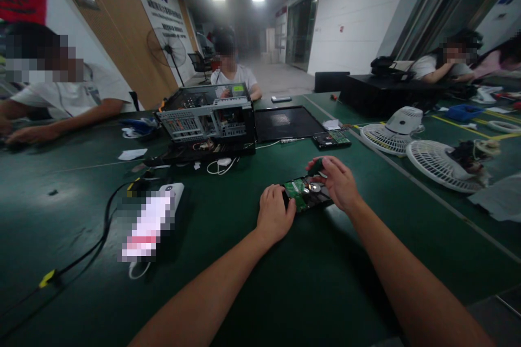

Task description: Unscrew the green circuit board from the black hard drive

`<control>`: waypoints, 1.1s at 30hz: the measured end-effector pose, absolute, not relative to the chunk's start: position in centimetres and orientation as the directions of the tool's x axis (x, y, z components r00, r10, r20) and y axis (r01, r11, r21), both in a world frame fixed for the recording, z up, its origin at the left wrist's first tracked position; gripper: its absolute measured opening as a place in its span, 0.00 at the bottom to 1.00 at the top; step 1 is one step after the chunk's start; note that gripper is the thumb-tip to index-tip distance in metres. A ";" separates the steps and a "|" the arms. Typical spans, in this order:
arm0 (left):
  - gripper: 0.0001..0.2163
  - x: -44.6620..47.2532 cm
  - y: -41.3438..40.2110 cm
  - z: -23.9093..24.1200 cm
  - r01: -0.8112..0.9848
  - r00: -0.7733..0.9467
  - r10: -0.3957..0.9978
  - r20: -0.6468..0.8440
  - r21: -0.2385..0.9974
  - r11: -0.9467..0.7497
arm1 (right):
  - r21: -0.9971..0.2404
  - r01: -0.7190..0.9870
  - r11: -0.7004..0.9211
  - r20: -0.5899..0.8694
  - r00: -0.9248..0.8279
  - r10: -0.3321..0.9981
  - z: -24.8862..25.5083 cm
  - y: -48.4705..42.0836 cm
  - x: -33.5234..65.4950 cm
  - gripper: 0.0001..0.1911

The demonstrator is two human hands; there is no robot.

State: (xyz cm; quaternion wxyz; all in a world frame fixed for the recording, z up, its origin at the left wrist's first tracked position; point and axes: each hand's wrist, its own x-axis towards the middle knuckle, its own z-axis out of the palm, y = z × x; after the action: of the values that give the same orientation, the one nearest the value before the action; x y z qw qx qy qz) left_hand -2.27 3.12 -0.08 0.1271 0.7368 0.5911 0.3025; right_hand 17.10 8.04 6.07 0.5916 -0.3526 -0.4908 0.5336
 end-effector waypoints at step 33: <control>0.18 -2.3 3.2 -0.1 0.789 0.114 0.950 0.290 0.555 -0.264 | -0.934 -0.277 0.225 0.247 -0.049 0.968 6.0 8.2 17.0 0.13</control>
State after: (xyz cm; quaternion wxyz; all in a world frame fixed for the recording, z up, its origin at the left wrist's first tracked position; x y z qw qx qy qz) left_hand -2.34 3.18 -0.12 0.1324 0.7344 0.5922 0.3040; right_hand 16.97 8.15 5.98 0.5983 -0.3426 -0.5043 0.5199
